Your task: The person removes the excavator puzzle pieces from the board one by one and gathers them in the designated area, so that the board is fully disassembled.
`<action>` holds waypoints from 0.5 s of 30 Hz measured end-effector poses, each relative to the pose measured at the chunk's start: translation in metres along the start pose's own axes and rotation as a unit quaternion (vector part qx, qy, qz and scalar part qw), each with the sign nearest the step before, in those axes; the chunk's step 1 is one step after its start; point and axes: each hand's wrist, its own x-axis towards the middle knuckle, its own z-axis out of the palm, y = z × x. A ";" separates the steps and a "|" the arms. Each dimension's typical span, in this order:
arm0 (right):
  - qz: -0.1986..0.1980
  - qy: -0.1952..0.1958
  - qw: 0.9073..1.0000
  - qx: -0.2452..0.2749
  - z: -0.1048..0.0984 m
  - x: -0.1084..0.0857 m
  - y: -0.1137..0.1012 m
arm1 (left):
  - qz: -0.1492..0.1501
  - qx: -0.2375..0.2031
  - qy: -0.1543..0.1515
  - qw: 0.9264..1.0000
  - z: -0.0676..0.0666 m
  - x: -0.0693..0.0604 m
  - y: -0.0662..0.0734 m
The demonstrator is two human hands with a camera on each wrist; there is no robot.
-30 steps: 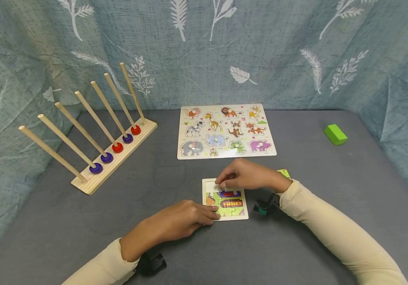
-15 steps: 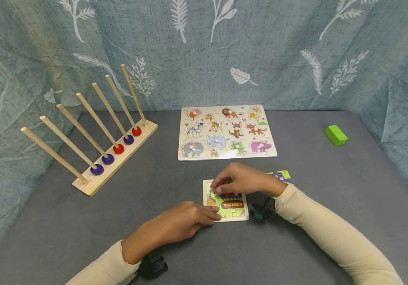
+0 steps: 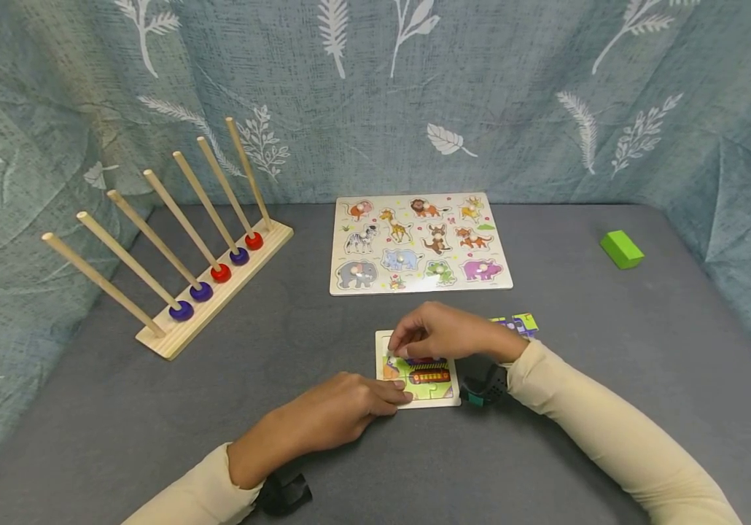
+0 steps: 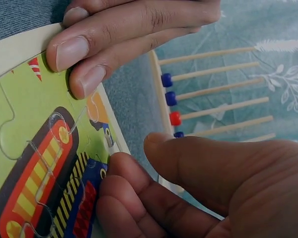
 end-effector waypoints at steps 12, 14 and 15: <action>-0.011 0.001 1.000 0.006 0.003 0.003 0.003 | 0.013 0.023 -0.010 1.000 0.000 0.000 0.000; -0.018 -0.004 1.000 0.010 0.003 0.004 0.003 | 0.009 0.021 -0.012 1.000 -0.001 0.000 0.000; -0.024 -0.008 1.000 0.011 0.003 0.004 0.003 | 0.006 0.020 -0.013 1.000 -0.001 0.000 0.000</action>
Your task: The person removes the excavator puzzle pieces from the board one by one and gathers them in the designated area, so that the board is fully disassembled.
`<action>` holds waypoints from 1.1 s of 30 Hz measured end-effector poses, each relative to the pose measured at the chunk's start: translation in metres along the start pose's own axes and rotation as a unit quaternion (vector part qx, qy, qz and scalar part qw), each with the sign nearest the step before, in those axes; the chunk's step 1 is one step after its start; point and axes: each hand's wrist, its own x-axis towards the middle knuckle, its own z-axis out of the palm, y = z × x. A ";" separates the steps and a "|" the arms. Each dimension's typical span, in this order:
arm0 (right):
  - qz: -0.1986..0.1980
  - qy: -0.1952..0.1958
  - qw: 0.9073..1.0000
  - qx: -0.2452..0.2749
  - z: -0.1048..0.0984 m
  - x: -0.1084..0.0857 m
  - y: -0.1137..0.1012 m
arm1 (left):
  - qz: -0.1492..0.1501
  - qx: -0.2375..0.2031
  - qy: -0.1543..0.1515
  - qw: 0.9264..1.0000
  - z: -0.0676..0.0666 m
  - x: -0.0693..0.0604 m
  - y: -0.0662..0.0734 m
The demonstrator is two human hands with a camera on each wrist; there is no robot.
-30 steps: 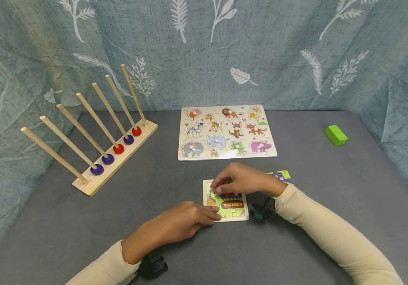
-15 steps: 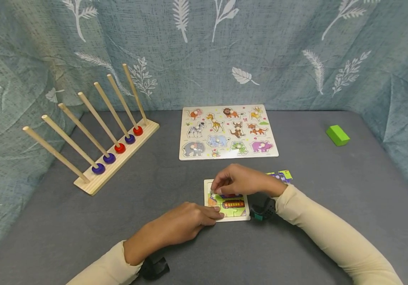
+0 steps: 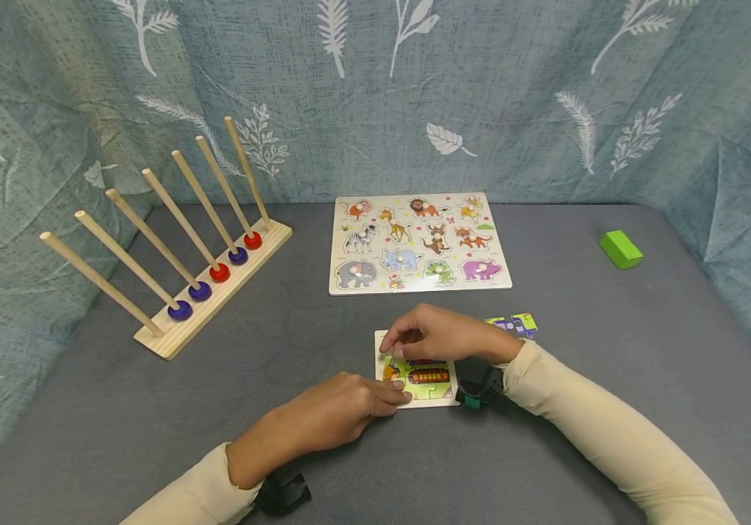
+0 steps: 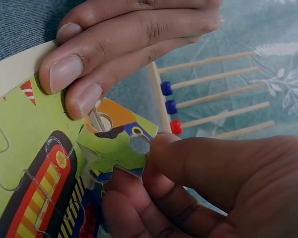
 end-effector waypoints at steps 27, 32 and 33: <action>0.014 0.022 0.999 0.019 -0.006 -0.014 0.001 | -0.007 -0.065 0.000 0.998 -0.002 -0.001 -0.002; 0.013 0.036 0.999 0.025 -0.012 -0.023 0.001 | -0.001 -0.066 0.011 0.998 -0.002 0.000 -0.002; 0.013 0.039 0.999 0.022 -0.013 -0.025 0.001 | -0.001 -0.065 0.013 0.998 -0.002 0.000 -0.002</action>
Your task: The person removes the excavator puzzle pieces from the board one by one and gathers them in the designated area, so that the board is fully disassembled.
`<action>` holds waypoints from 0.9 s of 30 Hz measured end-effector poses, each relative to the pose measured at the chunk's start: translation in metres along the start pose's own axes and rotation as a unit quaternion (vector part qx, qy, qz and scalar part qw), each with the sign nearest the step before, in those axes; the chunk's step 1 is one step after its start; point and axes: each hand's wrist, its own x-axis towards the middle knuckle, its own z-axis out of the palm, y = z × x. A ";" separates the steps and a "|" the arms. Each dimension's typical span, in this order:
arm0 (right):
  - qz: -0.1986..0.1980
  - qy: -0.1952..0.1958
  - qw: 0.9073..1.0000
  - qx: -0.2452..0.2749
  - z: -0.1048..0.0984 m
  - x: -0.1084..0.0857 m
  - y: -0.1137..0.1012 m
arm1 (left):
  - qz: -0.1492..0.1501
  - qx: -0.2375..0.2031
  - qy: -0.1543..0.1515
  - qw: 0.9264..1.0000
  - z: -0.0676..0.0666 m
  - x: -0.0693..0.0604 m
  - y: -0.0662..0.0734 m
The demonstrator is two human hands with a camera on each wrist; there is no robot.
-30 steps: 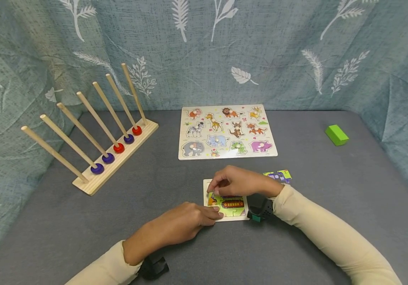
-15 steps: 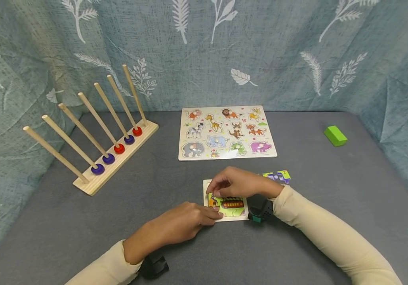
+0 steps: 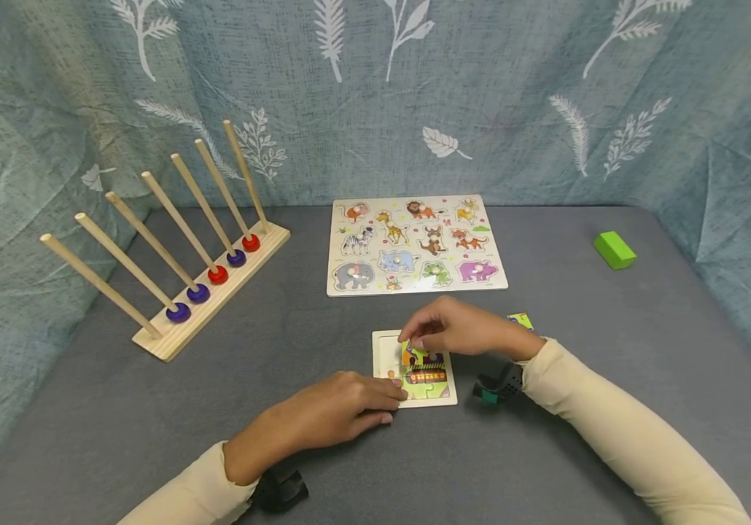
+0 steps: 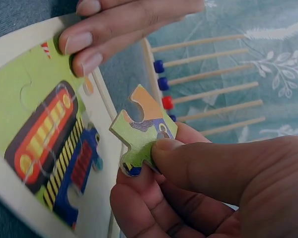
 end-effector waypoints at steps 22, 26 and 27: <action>0.035 0.036 0.998 -0.035 -0.025 -0.043 0.016 | -0.061 0.049 -0.029 0.997 -0.009 0.004 -0.005; 0.045 0.037 0.998 -0.040 -0.028 -0.049 0.017 | -0.058 0.047 -0.042 0.996 -0.010 0.005 -0.008; 0.047 0.037 0.997 -0.039 -0.028 -0.050 0.017 | -0.058 0.046 -0.045 0.996 -0.010 0.006 -0.008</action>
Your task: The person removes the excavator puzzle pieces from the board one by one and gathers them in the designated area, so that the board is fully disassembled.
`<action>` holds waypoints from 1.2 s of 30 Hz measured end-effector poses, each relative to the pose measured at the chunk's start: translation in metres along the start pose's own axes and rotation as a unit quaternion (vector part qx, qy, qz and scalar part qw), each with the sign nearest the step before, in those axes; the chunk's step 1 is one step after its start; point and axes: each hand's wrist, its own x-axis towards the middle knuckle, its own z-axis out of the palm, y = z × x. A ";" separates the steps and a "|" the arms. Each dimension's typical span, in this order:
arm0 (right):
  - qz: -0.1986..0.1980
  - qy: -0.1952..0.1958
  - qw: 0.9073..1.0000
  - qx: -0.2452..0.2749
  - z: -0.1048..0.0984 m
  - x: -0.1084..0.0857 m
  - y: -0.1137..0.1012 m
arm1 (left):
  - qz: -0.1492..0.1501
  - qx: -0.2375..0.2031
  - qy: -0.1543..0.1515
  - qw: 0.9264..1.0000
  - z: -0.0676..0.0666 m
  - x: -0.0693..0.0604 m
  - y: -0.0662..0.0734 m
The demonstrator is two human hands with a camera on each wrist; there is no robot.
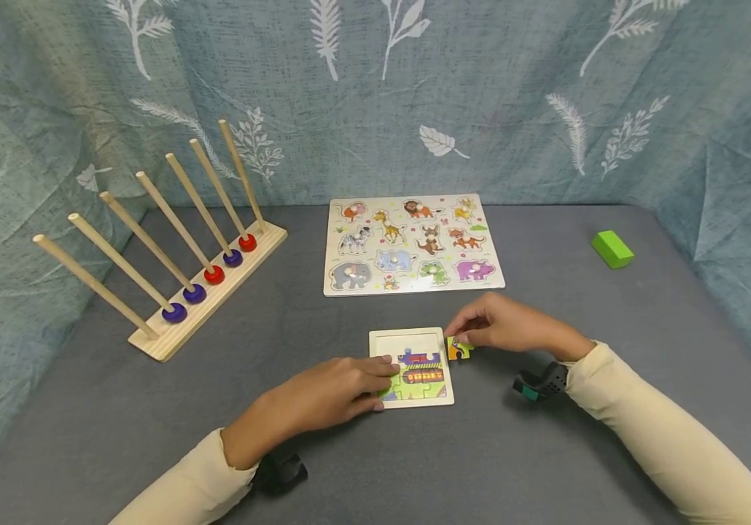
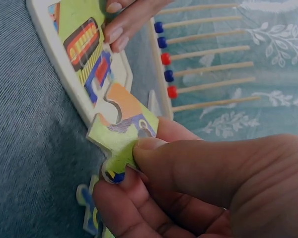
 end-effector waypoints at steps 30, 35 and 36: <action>0.010 -0.026 0.999 -0.024 0.000 -0.013 0.010 | -0.001 0.004 -0.006 1.000 0.004 0.000 -0.002; 0.015 -0.034 0.999 -0.032 -0.002 -0.013 0.010 | 0.002 0.001 -0.005 1.000 0.006 -0.001 -0.004; 0.017 -0.033 0.999 -0.033 -0.002 -0.013 0.010 | 0.003 0.001 -0.004 1.000 0.006 -0.001 -0.004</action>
